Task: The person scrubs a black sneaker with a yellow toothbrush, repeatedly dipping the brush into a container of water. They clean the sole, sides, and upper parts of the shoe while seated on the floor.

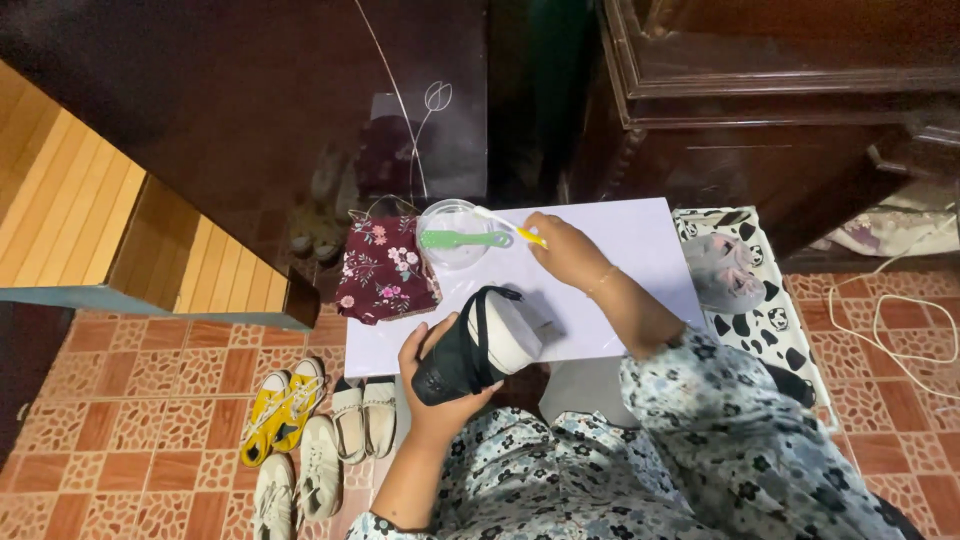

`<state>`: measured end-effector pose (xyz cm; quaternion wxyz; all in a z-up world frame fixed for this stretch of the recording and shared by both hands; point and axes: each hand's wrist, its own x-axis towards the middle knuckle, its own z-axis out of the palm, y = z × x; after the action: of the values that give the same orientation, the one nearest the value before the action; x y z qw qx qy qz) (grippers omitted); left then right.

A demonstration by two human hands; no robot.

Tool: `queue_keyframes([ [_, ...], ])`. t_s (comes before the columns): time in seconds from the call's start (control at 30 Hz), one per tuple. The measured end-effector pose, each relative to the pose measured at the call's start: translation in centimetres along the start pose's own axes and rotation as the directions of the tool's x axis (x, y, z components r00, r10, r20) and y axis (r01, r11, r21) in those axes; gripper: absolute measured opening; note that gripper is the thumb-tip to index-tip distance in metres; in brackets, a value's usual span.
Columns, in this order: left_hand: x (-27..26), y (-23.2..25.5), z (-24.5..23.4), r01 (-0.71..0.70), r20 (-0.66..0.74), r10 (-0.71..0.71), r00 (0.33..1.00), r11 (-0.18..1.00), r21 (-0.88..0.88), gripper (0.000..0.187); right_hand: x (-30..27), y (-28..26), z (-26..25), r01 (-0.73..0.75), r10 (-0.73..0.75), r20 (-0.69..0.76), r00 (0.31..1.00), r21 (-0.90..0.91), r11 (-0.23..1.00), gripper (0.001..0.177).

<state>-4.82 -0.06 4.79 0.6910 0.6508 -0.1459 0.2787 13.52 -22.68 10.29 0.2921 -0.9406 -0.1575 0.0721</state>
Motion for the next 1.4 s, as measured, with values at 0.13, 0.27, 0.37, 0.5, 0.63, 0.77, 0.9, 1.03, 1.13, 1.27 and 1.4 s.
queue_keyframes([
  [0.13, 0.0, 0.1, 1.0, -0.053, -0.01, 0.054, 0.999, 0.998, 0.039, 0.114, 5.5, -1.0, 3.4, 0.076, -0.071, 0.027, 0.997, -0.3, 0.951, 0.033],
  [0.27, 0.3, 1.1, 2.6, -0.062, 0.02, 0.06, 0.998, 0.996, 0.069, 0.106, 9.7, 1.8, 7.0, 0.132, -0.139, 0.026, 0.99, -0.518, 0.845, 0.028],
  [0.37, 0.9, 1.8, 3.1, -0.087, 0.037, 0.083, 0.996, 0.989, 0.124, 0.099, 10.5, 3.6, 7.0, 0.101, -0.097, 0.032, 0.995, -0.466, 0.879, 0.025],
  [0.5, 2.1, 2.8, 4.3, -0.034, 0.058, 0.023, 0.998, 0.978, 0.207, 0.094, 5.1, 0.3, 1.0, -0.005, 0.007, -0.041, 0.999, 0.056, 0.998, 0.034],
  [0.63, 3.7, 3.5, 6.1, 0.046, 0.061, -0.067, 0.996, 0.954, 0.297, 0.092, -4.3, -0.3, -3.7, -0.069, 0.109, -0.15, 0.983, 0.252, 0.965, 0.039],
  [0.77, 5.5, 4.4, 7.8, 0.056, 0.078, -0.082, 0.994, 0.954, 0.293, 0.088, -14.4, -0.8, -5.8, 0.034, 0.136, -0.318, 0.938, 0.477, 0.878, 0.046],
  [0.9, 6.1, 5.0, 9.1, 0.002, 0.099, -0.032, 0.995, 0.959, 0.284, 0.079, -20.2, -4.3, -6.0, -0.34, 0.4, -0.151, 0.904, 0.314, 0.887, 0.044],
  [1.03, 5.4, 5.0, 9.2, -0.028, 0.139, -0.021, 0.99, 0.939, 0.343, 0.075, -22.8, -3.7, -4.0, 0.336, -0.329, -0.195, 0.924, 0.007, 0.942, 0.047],
  [1.13, 5.5, 4.9, 9.4, -0.11, 0.092, 0.083, 0.992, 0.932, 0.345, 0.083, -23.1, -1.3, -4.0, 0.082, -0.127, -0.315, 0.941, -0.153, 0.985, 0.055],
  [1.27, 5.4, 5.3, 9.0, -0.045, 0.085, 0.016, 0.996, 0.936, 0.349, 0.077, -23.1, -3.4, -3.2, 0.29, -0.297, -0.26, 0.919, -0.068, 0.955, 0.05],
  [1.4, 5.5, 5.8, 8.9, -0.025, 0.04, 0.011, 0.999, 0.929, 0.368, 0.079, -22.5, -1.8, -4.1, 0.16, -0.146, -0.403, 0.904, 0.001, 0.987, 0.054],
])
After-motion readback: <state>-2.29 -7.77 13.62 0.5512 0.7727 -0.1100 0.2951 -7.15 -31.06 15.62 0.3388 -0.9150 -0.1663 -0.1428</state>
